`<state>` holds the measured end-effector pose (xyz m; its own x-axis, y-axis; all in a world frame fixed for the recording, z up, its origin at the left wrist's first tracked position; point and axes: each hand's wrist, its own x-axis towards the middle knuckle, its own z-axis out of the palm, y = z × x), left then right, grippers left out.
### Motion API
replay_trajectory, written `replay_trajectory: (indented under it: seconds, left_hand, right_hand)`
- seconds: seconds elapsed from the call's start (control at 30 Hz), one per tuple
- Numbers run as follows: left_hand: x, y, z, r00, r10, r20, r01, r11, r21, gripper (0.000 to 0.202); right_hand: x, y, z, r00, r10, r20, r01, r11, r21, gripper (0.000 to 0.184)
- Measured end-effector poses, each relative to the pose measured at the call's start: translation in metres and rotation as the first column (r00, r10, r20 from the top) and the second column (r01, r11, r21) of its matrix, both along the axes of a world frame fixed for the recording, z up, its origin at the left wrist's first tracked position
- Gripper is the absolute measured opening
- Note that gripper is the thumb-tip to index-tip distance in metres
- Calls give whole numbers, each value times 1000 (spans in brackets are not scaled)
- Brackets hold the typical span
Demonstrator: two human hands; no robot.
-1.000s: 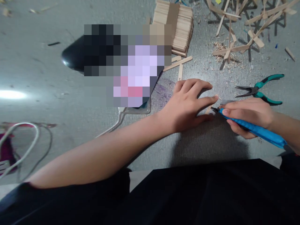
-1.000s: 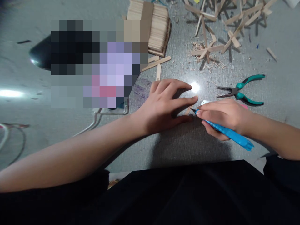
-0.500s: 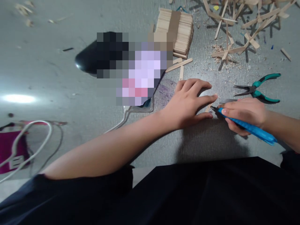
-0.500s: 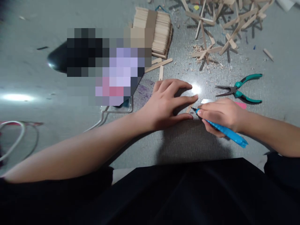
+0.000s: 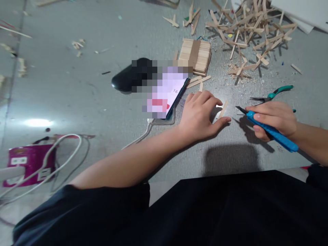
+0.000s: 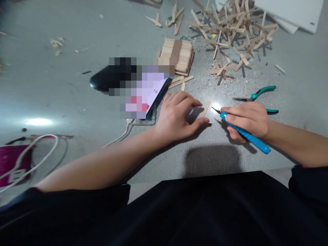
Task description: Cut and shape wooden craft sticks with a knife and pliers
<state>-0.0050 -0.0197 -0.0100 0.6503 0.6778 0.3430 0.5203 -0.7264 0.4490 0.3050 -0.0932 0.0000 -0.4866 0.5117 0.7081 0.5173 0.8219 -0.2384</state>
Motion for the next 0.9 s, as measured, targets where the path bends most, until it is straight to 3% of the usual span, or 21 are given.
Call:
replay_trajectory:
  seconds: [0.07, 0.17, 0.3, 0.47, 0.57, 0.63, 0.73, 0.8, 0.9]
  left_hand:
    - [1, -5, 4, 989, 26, -146, -19, 999, 51, 60]
    - [3, -11, 9, 963, 44, -266, -29, 998, 58, 53]
    - [4, -12, 11, 964, 17, -265, -23, 1000, -18, 24]
    - [6, -7, 4, 974, -64, -216, 31, 988, -154, 12]
    - [5, -6, -4, 990, -61, -128, 51, 995, -82, 13]
    - [3, -4, -9, 997, -77, -6, 77, 997, -18, 10]
    - [3, -1, -13, 961, -181, 210, 150, 976, 156, 13]
    - [4, 0, -14, 912, -244, 330, 160, 951, 264, 20]
    - [8, 1, -12, 839, -295, 457, 150, 933, 326, 27]
  right_hand:
    - [-1, 7, -2, 999, 5, -46, -3, 999, 45, 46]
    - [-1, 10, -6, 995, -101, -23, 100, 994, -38, 42]
    - [2, 9, -9, 990, -138, 9, 138, 980, -141, 36]
    - [-1, 4, -13, 981, -169, -99, 158, 982, -106, 41]
    - [-8, 1, -21, 919, -295, -262, 265, 953, -145, 36]
    - [-13, 4, -26, 813, -398, -426, 337, 917, -214, 45]
    - [-18, 13, -30, 765, -444, -467, 312, 889, -334, 57]
    - [-20, 18, -31, 756, -459, -467, 265, 867, -423, 52]
    - [-24, 18, -29, 759, -447, -474, 156, 831, -534, 49]
